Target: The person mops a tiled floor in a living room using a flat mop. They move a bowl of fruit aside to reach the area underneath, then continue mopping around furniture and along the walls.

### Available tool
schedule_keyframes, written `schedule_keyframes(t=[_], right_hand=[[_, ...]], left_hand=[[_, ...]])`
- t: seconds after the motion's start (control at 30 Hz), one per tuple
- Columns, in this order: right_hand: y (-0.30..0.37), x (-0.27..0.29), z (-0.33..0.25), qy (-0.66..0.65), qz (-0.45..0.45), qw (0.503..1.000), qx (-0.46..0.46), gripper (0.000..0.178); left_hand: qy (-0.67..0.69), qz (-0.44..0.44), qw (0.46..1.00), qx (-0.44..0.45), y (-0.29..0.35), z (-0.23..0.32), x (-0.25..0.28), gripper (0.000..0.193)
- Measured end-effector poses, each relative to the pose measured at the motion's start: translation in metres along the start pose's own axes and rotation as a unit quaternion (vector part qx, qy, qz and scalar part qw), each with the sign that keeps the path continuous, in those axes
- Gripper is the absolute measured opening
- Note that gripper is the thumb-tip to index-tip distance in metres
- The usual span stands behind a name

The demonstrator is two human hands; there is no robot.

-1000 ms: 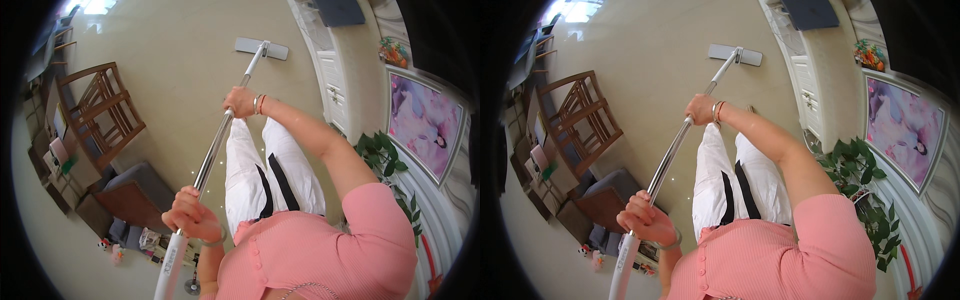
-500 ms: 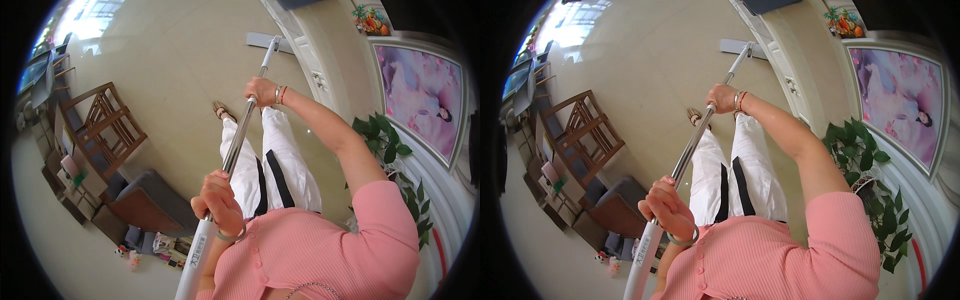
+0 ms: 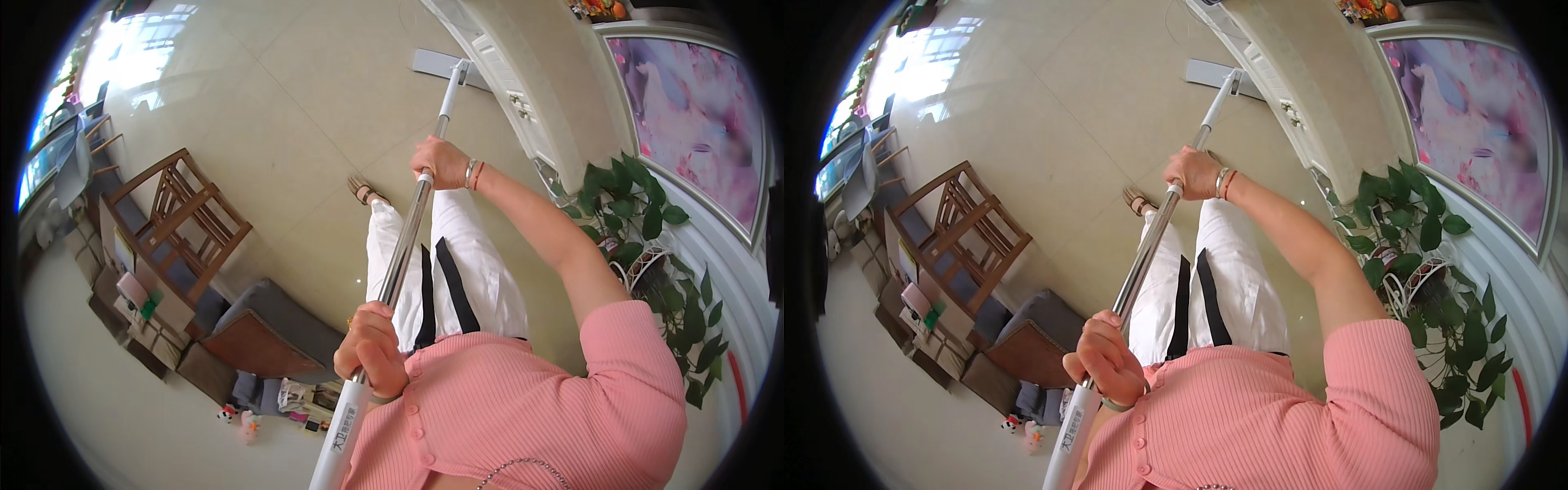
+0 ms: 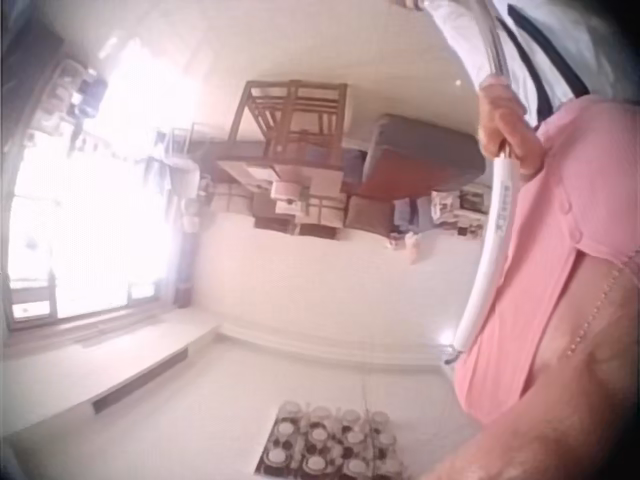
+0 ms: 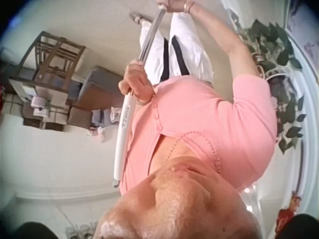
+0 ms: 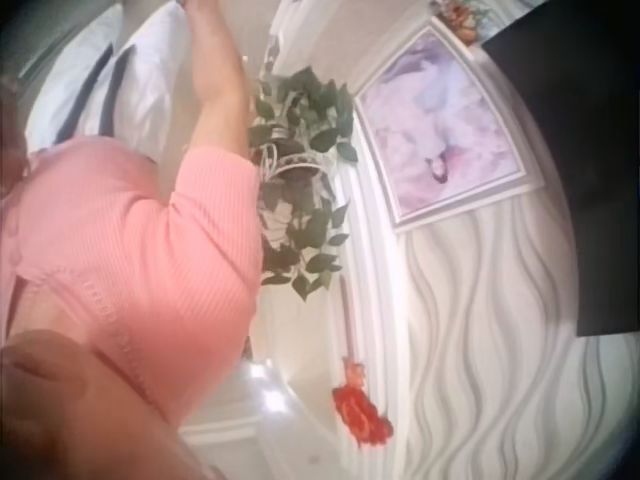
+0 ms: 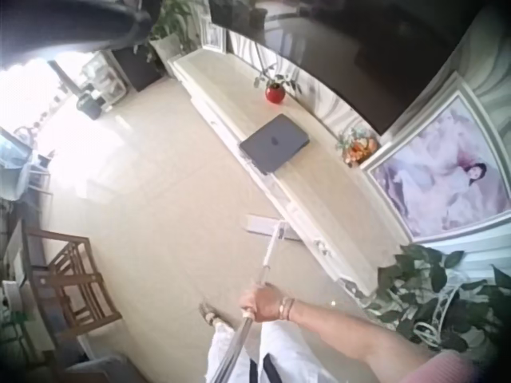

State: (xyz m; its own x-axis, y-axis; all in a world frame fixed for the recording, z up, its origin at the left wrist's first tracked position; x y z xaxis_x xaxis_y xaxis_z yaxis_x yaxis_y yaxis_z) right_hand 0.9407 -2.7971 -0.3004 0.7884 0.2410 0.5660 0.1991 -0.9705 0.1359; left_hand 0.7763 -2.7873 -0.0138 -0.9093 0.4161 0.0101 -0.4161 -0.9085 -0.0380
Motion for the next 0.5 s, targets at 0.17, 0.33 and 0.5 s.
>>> schedule_keyframes(t=[0.17, 0.33, 0.5], right_hand=[[0.011, -0.029, -0.014, -0.016, 0.044, 0.998, -0.031, 0.014], [0.025, -0.067, -0.026, -0.040, 0.116, 0.990, -0.064, 0.016], [0.022, -0.112, -0.048, -0.018, 0.198, 0.971, -0.132, 0.021]], left_hand=[[0.005, -0.101, 0.995, -0.018, 0.005, -0.006, 0.029, 0.027], [0.047, -0.143, 0.989, 0.007, 0.012, -0.021, 0.072, 0.021], [0.099, -0.230, 0.967, 0.043, 0.006, -0.035, 0.122, 0.023]])
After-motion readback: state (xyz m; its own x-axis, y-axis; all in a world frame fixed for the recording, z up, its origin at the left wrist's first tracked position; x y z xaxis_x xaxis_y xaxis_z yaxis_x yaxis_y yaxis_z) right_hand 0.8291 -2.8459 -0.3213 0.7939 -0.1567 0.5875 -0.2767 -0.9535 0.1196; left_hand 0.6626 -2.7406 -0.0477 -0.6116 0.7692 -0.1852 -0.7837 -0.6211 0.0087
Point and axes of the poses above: each hand's wrist, its own y-axis away from the middle knuckle, its own x-axis out of the back of the hand, z = x × y, the point moved 5 cm from there along -y, towards the middle knuckle, and after that the axes turned 5 degrees about -z, right-handed, at the moved point
